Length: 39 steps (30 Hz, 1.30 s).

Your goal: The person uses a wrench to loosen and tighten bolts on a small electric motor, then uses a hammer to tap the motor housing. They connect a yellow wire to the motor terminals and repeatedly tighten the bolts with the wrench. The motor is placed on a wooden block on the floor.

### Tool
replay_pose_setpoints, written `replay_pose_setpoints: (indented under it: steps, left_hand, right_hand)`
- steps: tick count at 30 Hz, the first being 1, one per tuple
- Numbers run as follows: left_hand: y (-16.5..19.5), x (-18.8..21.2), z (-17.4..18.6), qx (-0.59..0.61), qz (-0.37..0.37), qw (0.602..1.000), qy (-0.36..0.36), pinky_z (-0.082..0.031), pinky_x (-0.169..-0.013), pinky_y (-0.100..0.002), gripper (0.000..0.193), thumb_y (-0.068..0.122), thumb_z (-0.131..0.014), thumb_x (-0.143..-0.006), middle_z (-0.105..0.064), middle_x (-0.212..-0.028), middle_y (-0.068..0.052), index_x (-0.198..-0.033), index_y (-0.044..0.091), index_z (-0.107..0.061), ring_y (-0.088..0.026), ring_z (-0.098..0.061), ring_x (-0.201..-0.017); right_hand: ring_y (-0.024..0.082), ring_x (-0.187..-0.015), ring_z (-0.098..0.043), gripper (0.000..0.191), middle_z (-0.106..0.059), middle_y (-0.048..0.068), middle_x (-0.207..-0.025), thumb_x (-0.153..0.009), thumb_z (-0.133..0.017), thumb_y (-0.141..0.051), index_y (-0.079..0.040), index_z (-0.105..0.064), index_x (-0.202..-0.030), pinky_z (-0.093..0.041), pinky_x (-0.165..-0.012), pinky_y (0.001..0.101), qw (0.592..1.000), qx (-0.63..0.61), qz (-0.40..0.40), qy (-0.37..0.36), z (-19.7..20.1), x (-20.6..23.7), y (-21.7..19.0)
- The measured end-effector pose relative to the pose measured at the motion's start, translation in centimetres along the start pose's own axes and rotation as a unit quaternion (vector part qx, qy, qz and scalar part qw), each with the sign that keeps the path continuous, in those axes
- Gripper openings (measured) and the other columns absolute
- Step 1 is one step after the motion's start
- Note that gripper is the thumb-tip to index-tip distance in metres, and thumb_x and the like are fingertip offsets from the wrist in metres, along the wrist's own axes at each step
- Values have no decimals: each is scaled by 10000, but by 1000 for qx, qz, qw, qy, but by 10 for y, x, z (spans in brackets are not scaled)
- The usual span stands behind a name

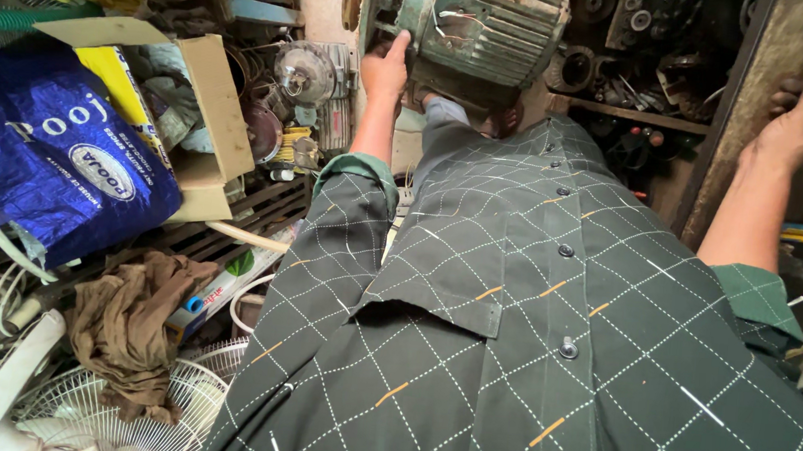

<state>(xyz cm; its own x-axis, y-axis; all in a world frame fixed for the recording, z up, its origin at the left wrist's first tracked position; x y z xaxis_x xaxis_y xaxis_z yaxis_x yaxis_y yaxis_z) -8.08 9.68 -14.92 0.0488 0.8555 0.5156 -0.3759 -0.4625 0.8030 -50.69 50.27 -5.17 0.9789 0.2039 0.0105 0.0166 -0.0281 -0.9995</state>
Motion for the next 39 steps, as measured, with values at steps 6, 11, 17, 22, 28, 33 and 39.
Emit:
replay_pose_setpoints:
  steps: [6, 11, 17, 22, 28, 33, 39]
  left_hand:
    - [7, -7, 1, -23, -57, 998, -1, -516, -650, -314, 379, 365, -780, -859, -753, -754, -48, -900, -12, -792, -128, -648, -659]
    - [-23, 3, 9, 4, 96, 995, 35, -402, -468, -377, 512, 420, -698, -977, -625, -665, -114, -829, -70, -693, -217, -558, -531]
    - [-24, 30, 15, 257, 2, 965, -49, -504, -561, -258, 238, 245, -694, -1009, -685, -830, -19, -1093, 25, -725, -81, -580, -658]
    - [-5, 37, 26, 384, -7, 910, -154, -547, -723, -268, 302, 168, -672, -1001, -710, -1009, -13, -1290, 84, -656, -96, -637, -813]
    - [38, 27, 28, 515, 90, 818, -242, -595, -867, -411, 351, 246, -481, -987, -692, -999, -90, -1203, 21, -640, -236, -680, -933]
    - [87, -9, 7, 299, 2, 915, -272, -509, -652, -362, 402, 340, -574, -976, -657, -821, -57, -1080, -21, -718, -194, -600, -729]
    - [141, -48, -7, -188, -316, 913, -177, -531, -650, -326, 260, 269, -792, -887, -692, -759, -42, -1007, 45, -737, -162, -631, -677]
  right_hand:
    - [193, -722, -630, 189, -656, 126, -920, -1239, -681, -98, 1, -520, -1238, -502, -618, 304, 1000, -9, -9, -3, -3, -2, 1]
    - [176, -730, -600, 182, -627, 106, -931, -1230, -653, -103, -24, -491, -1254, -469, -597, 279, 1000, -5, -29, -1, 1, 2, 5]
    - [193, -841, -706, 281, -682, 68, -1062, -1062, -771, -115, -69, -530, -1199, -547, -700, 353, 958, 275, 59, 53, 24, 4, -9]
    - [280, -1020, -664, 457, -709, 64, -1122, -871, -847, -153, -67, -596, -1243, -516, -897, 451, 844, 510, 145, 83, 42, 8, -22]
    - [299, -1094, -642, 469, -663, 88, -1226, -886, -845, -124, -77, -614, -1291, -493, -941, 430, 790, 542, 284, 34, 0, 8, -55]
    - [240, -966, -721, 219, -743, 120, -1049, -901, -818, -138, -48, -749, -1088, -580, -874, 362, 917, 298, 154, -214, -198, 33, -35]
    - [379, -1014, -673, 296, -693, 181, -1047, -857, -833, -209, -52, -704, -1072, -534, -887, 445, 852, 246, 175, -427, -405, 111, -13]
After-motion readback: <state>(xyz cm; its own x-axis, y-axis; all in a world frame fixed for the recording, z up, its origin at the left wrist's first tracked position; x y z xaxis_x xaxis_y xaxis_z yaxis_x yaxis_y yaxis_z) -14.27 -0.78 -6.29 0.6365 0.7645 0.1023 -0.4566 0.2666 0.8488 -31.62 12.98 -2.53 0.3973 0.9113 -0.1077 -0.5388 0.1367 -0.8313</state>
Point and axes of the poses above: each hand's wrist, its own x-axis away from the middle knuckle, its own z-axis out of the back of the hand, y = z × x, the point moved 8 cm from there along -x, towards the middle knuckle
